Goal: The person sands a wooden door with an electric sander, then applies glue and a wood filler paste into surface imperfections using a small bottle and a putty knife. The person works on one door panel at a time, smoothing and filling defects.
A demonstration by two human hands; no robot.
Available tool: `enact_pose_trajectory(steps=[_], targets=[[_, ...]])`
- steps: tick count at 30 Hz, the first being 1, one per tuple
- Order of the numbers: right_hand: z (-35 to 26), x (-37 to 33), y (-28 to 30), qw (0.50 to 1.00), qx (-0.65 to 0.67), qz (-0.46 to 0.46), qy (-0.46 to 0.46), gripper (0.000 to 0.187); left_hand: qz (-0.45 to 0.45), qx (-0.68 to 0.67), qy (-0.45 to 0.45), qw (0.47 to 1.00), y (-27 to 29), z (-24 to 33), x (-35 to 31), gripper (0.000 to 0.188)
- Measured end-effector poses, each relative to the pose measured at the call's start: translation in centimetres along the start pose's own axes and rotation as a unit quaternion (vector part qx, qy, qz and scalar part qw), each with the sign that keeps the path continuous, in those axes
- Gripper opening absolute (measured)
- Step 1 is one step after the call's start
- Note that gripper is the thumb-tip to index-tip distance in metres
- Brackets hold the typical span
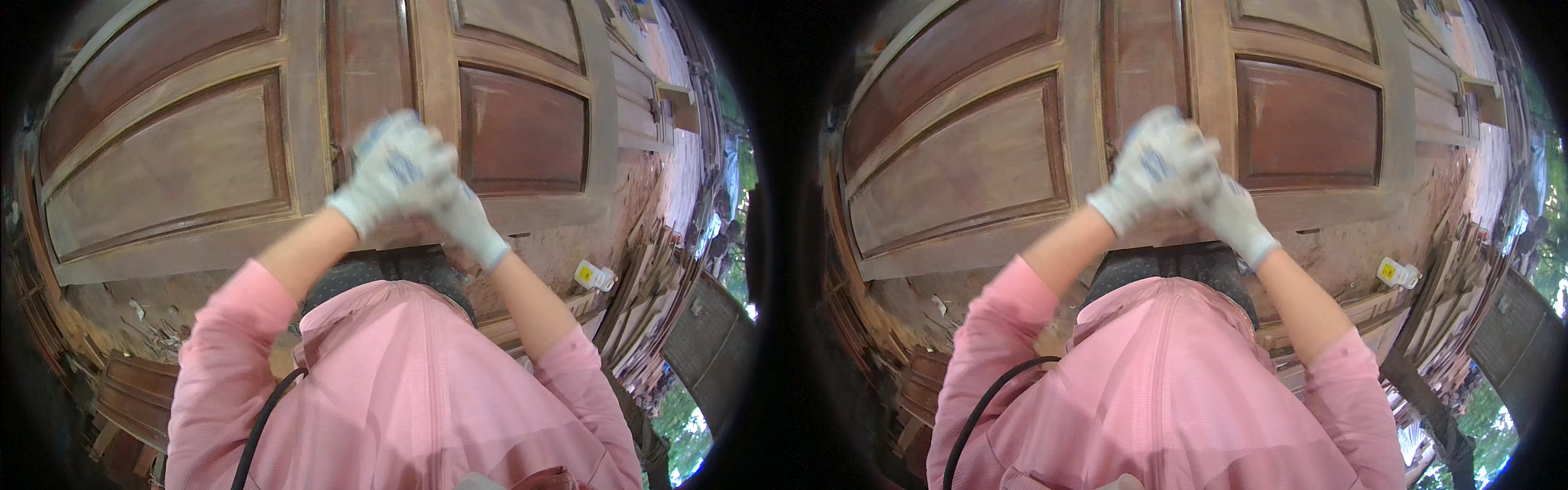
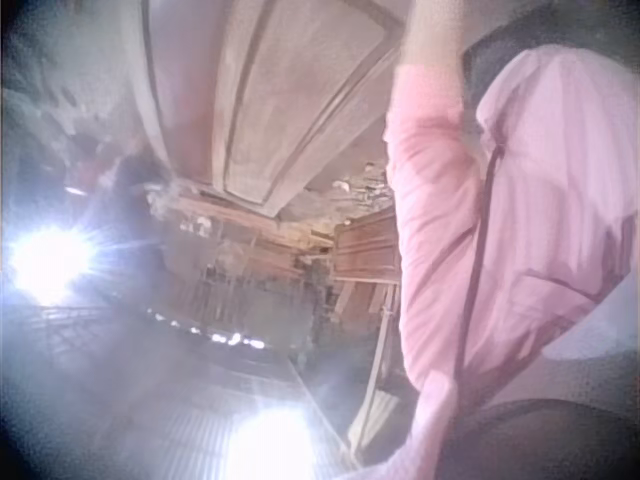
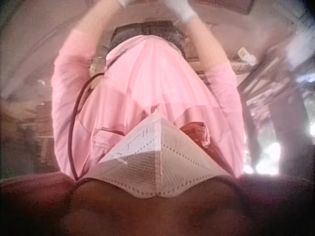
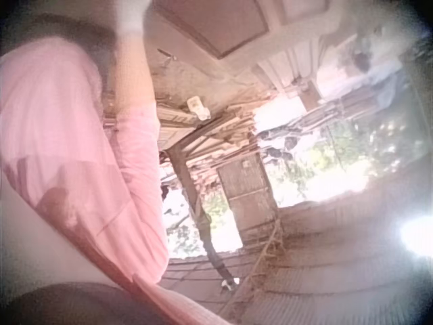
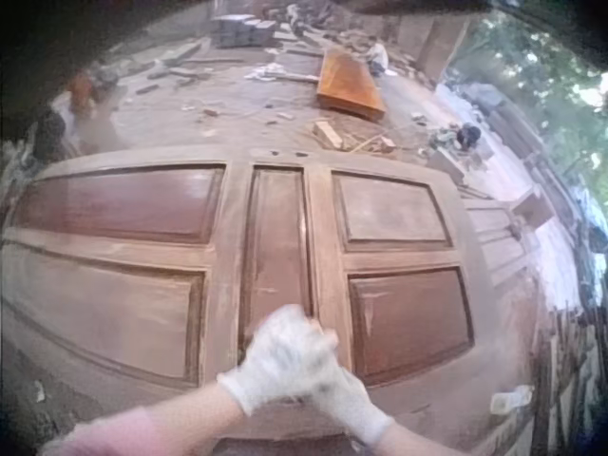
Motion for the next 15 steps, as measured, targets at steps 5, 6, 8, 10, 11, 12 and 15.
enact_pose_trajectory(steps=[5, 6, 8, 10, 11, 12, 15], targets=[[3.7, -8.2, 1.6, 0.99, -0.05, -0.128, -0.035, 0.038, 0.028, -0.079, -0.012, 0.996, -5.3, 7.8, -4.1, 0.038], [3.5, -8.4, 2.0, 0.985, -0.063, -0.158, -0.041, 0.037, 0.04, -0.088, -0.016, 0.995, -5.1, 8.3, -4.0, 0.039], [2.7, -7.2, 2.9, 0.984, -0.078, -0.159, -0.018, 0.038, 0.03, -0.091, 0.032, 0.995, -4.6, 7.6, -4.2, 0.042], [1.9, -5.4, 2.9, 0.986, -0.079, -0.141, 0.028, 0.04, 0.045, -0.078, 0.06, 0.994, -3.8, 6.4, -4.9, 0.043], [1.3, -4.9, 2.6, 0.987, -0.072, -0.142, 0.034, 0.041, 0.046, -0.06, 0.073, 0.994, -3.4, 5.9, -5.7, 0.042], [0.1, -4.2, 2.5, 0.987, -0.063, -0.144, 0.043, 0.041, 0.047, -0.041, 0.088, 0.994, -2.9, 5.5, -6.3, 0.041], [-0.6, -3.4, 2.6, 0.982, -0.074, -0.164, 0.057, 0.043, 0.042, -0.025, 0.107, 0.993, -2.2, 5.6, -6.5, 0.038]])
Point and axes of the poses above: each hand's wrist, its own x-axis towards the middle knuckle, its own y-axis out of the back of the hand, z = x × y, the point moved 2 cm from there along x, towards the middle knuckle, and after that the axes turned 7 degrees about -x, right-handed, at the moved point
